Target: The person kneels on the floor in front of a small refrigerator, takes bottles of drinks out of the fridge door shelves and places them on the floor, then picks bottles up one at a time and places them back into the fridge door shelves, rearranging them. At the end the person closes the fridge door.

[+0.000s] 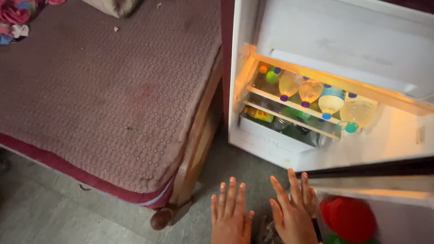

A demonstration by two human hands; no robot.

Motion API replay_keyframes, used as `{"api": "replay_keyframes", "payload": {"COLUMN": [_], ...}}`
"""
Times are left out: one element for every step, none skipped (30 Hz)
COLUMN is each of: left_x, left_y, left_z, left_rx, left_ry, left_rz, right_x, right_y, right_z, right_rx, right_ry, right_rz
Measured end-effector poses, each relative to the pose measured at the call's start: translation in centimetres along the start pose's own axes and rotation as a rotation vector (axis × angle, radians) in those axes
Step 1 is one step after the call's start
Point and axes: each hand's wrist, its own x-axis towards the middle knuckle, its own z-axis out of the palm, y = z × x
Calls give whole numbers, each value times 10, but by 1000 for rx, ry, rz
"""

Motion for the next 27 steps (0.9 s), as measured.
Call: {"api": "replay_keyframes", "payload": {"left_x": [-7, -17, -28, -32, -36, -48, -60, -74, -87, -93, -97, -101, -106, -109, -113, -117, -122, -130, -138, -151, -162, -168, -181, -189, -197, -210, -222], "left_y": [-2, -4, -5, -8, -14, -15, -15, -15, -12, -13, -11, -5, 3, 10, 18, 28, 40, 53, 67, 81, 97, 113, 131, 147, 159, 171, 182], "left_z": [-3, -5, -6, -6, -6, -7, -7, -10, -13, -17, -21, -24, -27, -30, -33, -35, -36, -38, -38, -38, -37, -35, -36, -34, -31, -30, -28], "left_rx": [-12, -14, -15, -12, -5, -2, 1, -17, -35, -43, -38, -37, -36, -35, -35, -38, -65, -92, -118, -130, -143, -161, -172, -180, -187, -206, -224], "left_ry": [7, 3, -2, 4, 18, 16, 15, -47, -110, -157, -138, -124, -109, -121, -133, -145, -165, -188, -210, -236, -262, -280, -312, -325, -339, -357, -375], "left_rz": [-22, -42, -62, -78, -70, -73, -77, -112, -147, -178, -148, -123, -98, -77, -55, -32, -27, -28, -28, -4, 20, 67, 104, 145, 186, 209, 231], "right_x": [-2, -6, -11, -12, -13, -19, -22, -30, -39, -43, -47, -56, -66, -78, -92, -108, -125, -144, -162, -190, -217, -237, -258, -276, -294, -315, -334], "right_y": [-5, -10, -15, -20, -23, -26, -27, -28, -29, -29, -30, -28, -26, -24, -22, -19, -16, -12, -8, -6, -4, 1, 4, 8, 8, 7, 8], "right_z": [-5, -11, -17, -21, -25, -31, -34, -38, -43, -46, -49, -55, -60, -65, -69, -74, -79, -84, -90, -97, -105, -114, -123, -129, -133, -140, -145], "right_rx": [26, 50, 43, 38, 32, 53, 75, 95, 72, 54, 36, 27, 19, 9, 12, 11, 10, 7, 5, 1, 12, 13, 14, 0, -13, -22, -31], "right_ry": [2, 5, -2, 2, 5, 7, 9, 9, 12, 29, 46, 46, 47, 54, 49, 44, 40, 34, 29, 16, -14, -23, -32, -31, -30, -47, -34], "right_rz": [-15, -27, -11, -1, 9, 6, 4, 12, 12, 2, -8, -5, -1, 7, 15, 24, 33, 46, 58, 91, 97, 107, 117, 142, 166, 184, 198]}}
